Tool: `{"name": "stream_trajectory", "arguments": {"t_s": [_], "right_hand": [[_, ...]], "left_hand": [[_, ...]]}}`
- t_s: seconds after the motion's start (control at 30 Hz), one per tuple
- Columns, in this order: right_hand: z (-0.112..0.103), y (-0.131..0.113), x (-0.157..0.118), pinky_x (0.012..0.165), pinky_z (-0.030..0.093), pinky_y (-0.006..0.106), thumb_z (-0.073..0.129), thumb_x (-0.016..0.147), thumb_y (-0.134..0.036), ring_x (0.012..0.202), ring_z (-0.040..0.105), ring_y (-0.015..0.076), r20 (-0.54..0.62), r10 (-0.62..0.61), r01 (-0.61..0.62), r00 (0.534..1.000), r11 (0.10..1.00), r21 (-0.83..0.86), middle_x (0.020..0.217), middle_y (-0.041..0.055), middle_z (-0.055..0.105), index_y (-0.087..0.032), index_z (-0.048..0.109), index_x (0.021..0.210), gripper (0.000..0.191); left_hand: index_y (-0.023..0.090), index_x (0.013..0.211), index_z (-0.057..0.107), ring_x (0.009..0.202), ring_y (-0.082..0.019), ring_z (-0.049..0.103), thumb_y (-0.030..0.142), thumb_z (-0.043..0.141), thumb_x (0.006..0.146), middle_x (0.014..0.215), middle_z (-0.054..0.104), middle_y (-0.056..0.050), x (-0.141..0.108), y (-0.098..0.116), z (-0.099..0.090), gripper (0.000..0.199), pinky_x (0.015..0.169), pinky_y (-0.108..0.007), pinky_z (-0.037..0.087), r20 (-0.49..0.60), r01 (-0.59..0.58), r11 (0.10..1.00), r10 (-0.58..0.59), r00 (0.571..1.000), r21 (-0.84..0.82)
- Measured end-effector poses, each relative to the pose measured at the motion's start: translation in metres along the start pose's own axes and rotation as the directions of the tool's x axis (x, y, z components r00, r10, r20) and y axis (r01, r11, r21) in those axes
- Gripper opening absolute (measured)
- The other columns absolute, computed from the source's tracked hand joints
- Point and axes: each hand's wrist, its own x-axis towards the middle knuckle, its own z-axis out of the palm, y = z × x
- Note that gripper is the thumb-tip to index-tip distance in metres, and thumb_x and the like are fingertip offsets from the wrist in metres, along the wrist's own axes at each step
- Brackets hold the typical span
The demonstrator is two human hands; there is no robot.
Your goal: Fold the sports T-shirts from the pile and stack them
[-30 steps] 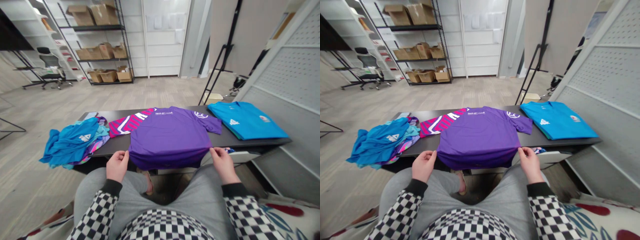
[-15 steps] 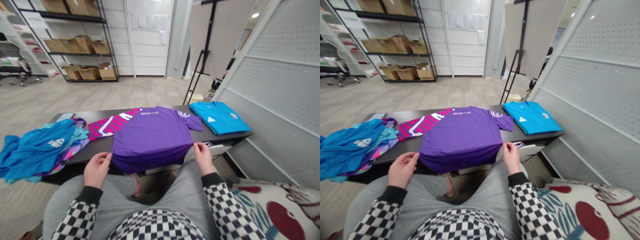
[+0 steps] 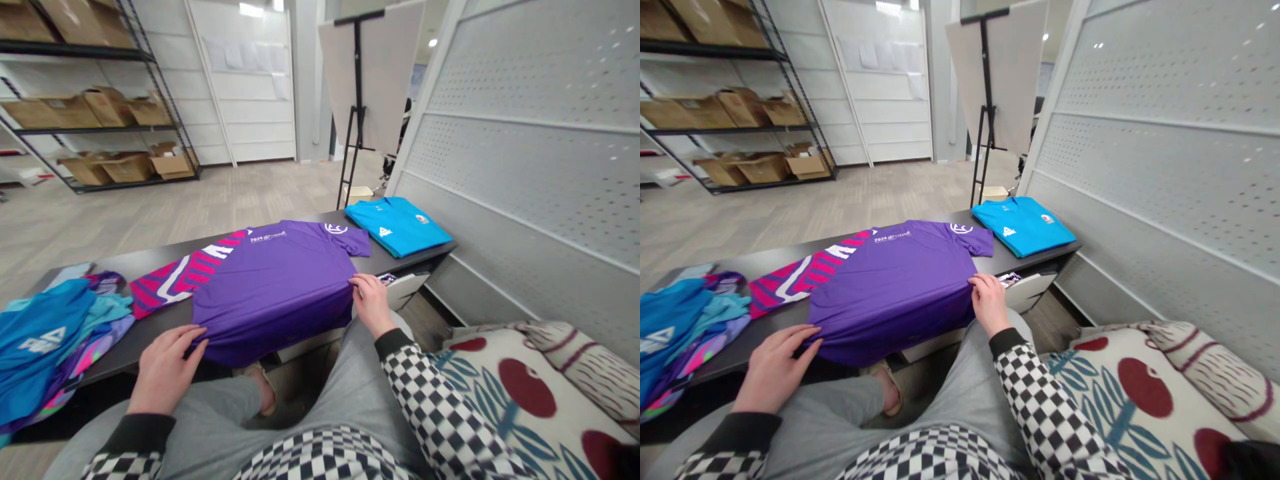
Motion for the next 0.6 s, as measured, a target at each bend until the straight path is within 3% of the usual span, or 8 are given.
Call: {"name": "stream_trajectory", "arguments": {"t_s": [0.2,0.27,0.37,0.47,0.6], "right_hand": [[0.0,-0.004,-0.002,0.116,0.051,0.059,0.057,0.104,-0.016,0.13,0.068,0.0366,-0.027,-0.002,0.002,1.0,1.0,-0.003,0.135,0.0145,0.08,-0.023,0.081,0.124,0.032],[-0.003,-0.01,-0.004,0.118,0.051,0.061,0.058,0.103,-0.016,0.133,0.068,0.0373,-0.059,-0.014,0.016,0.998,0.999,0.029,0.139,0.0153,0.079,-0.023,0.08,0.13,0.035],[-0.009,-0.031,-0.016,0.122,0.051,0.063,0.059,0.101,-0.015,0.135,0.069,0.0368,-0.089,-0.037,0.05,0.995,0.987,0.154,0.14,0.0149,0.078,-0.025,0.08,0.135,0.041],[-0.01,-0.069,-0.043,0.117,0.056,0.061,0.057,0.1,-0.01,0.129,0.071,0.0338,-0.012,-0.138,0.132,0.99,0.92,0.369,0.132,0.0114,0.08,-0.031,0.079,0.136,0.047],[0.002,-0.117,-0.088,0.107,0.062,0.052,0.056,0.095,-0.001,0.12,0.071,0.0288,0.17,-0.332,0.164,0.928,0.772,0.615,0.126,0.009,0.08,-0.03,0.074,0.137,0.055]], "left_hand": [[0.03,0.114,0.083,0.118,-0.035,0.079,0.054,0.069,0.101,0.125,0.085,-0.01,0.002,0.003,-0.006,0.031,0.114,-0.05,0.057,-0.024,0.005,0.998,-0.007,1.0,-0.064],[0.026,0.121,0.081,0.121,-0.036,0.078,0.054,0.065,0.102,0.128,0.084,-0.013,0.016,-0.004,-0.015,0.037,0.115,-0.049,0.057,-0.039,0.042,0.998,-0.044,0.998,-0.049],[0.017,0.129,0.08,0.122,-0.04,0.076,0.052,0.055,0.104,0.131,0.082,-0.021,0.054,-0.027,-0.033,0.05,0.113,-0.053,0.057,-0.065,0.187,0.968,-0.178,0.982,0.169],[0.01,0.13,0.079,0.115,-0.044,0.074,0.051,0.05,0.106,0.134,0.08,-0.028,0.103,-0.053,-0.047,0.056,0.106,-0.06,0.058,0.035,0.332,0.848,-0.379,0.925,0.413],[0.004,0.114,0.077,0.105,-0.041,0.074,0.051,0.057,0.102,0.121,0.08,-0.032,0.157,-0.081,-0.047,0.053,0.101,-0.061,0.058,0.217,0.381,0.77,-0.545,0.81,0.512]]}}
